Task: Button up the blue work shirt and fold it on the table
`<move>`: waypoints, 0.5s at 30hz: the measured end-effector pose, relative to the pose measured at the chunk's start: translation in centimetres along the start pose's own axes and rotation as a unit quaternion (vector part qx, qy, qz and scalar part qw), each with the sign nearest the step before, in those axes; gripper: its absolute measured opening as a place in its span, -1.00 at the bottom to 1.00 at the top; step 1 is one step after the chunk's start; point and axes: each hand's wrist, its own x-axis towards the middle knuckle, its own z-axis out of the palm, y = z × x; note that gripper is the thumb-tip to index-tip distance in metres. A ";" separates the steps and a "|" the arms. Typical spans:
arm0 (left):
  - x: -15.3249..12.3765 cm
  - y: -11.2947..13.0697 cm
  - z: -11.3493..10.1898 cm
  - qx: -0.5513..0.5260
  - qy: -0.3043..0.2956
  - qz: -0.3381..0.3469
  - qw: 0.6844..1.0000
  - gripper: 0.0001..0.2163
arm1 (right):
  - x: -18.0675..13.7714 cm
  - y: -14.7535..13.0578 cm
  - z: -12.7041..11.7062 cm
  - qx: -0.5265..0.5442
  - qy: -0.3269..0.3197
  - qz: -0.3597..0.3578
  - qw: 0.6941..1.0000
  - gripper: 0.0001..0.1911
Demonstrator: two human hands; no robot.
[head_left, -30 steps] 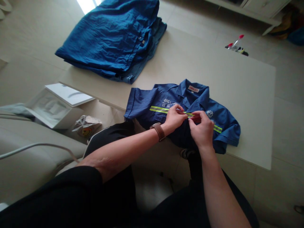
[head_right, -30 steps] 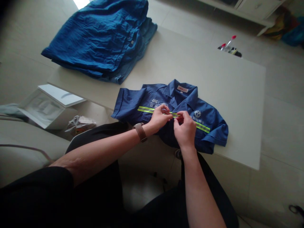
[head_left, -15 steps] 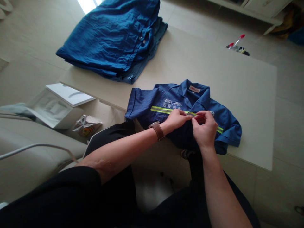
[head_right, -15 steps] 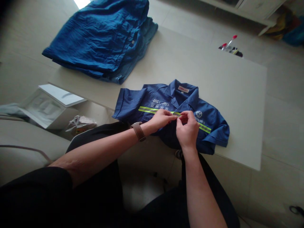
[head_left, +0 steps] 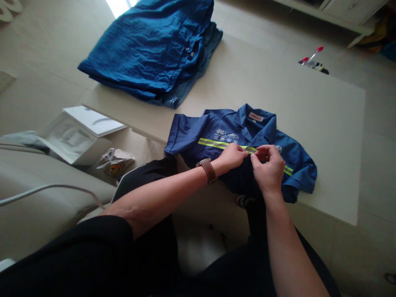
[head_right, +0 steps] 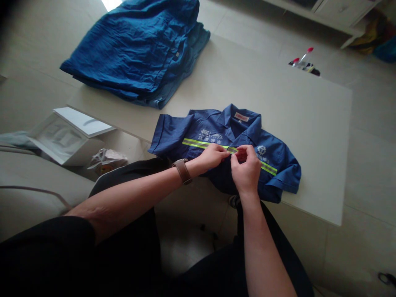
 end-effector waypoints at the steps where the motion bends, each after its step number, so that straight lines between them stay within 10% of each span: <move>1: -0.1 0.0 0.0 -0.003 0.000 -0.002 1.000 -0.65 | 0.0 0.1 0.0 0.003 0.002 0.004 1.000 -0.85; 15: -0.3 0.5 -0.6 0.069 -0.043 0.076 0.994 -0.77 | 0.6 1.8 0.5 0.148 0.001 0.078 0.986 -0.71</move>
